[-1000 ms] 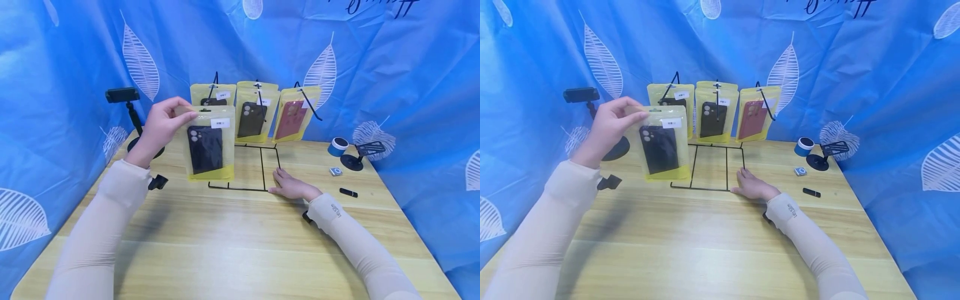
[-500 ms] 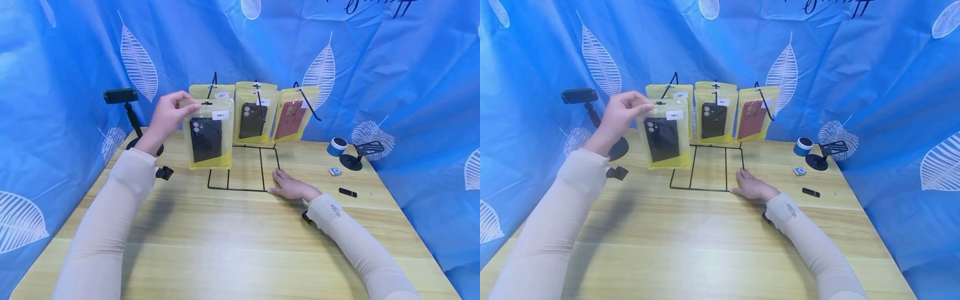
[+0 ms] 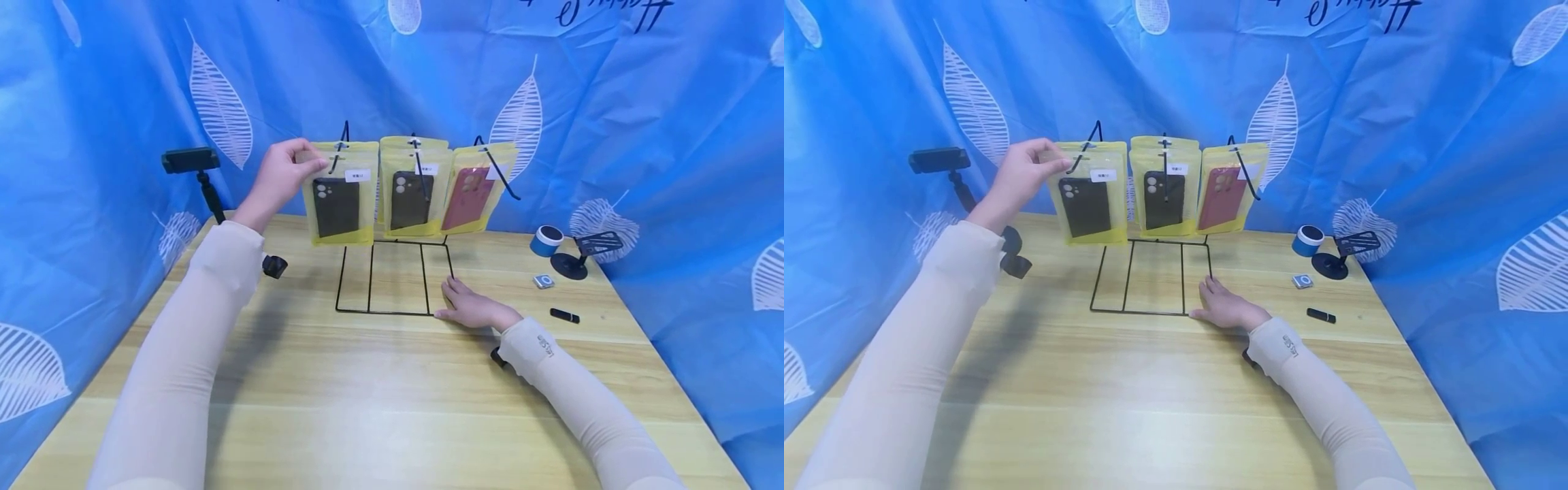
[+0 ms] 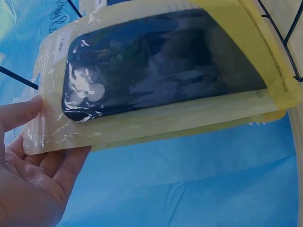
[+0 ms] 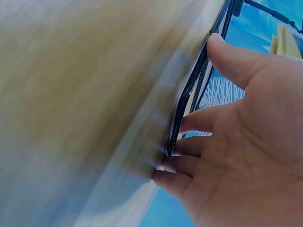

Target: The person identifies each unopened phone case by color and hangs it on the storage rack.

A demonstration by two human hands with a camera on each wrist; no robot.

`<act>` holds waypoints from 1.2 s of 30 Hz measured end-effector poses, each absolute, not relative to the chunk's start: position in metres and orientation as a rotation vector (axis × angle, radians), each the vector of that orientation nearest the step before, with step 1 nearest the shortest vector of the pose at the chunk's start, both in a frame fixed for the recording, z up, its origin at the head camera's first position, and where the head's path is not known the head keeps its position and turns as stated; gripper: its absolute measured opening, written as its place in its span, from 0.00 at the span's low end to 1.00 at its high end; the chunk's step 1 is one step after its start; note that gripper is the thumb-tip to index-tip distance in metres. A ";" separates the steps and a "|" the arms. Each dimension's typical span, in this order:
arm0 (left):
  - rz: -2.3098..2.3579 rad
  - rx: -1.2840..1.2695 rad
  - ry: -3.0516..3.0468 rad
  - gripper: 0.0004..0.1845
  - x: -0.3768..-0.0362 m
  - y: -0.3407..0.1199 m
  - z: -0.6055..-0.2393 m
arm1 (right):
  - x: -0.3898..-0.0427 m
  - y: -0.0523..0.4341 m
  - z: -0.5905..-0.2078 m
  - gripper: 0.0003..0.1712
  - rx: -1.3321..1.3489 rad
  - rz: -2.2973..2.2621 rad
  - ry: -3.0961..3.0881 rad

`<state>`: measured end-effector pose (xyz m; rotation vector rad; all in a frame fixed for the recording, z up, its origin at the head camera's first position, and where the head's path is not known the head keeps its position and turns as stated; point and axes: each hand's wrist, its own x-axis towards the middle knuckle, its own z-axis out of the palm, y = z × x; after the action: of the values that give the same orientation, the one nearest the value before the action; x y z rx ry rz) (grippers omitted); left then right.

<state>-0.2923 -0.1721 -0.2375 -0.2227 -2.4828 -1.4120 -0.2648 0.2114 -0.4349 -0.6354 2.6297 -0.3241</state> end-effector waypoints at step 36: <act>-1.228 -0.005 -2.551 0.34 -0.283 -0.181 -0.263 | -0.273 0.209 -0.432 0.49 -0.652 -0.260 2.617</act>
<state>-0.2829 -0.1807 -0.2627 -0.0048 -2.5513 -1.2275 -0.2728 0.2085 -0.4315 -0.6520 2.6166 -0.2603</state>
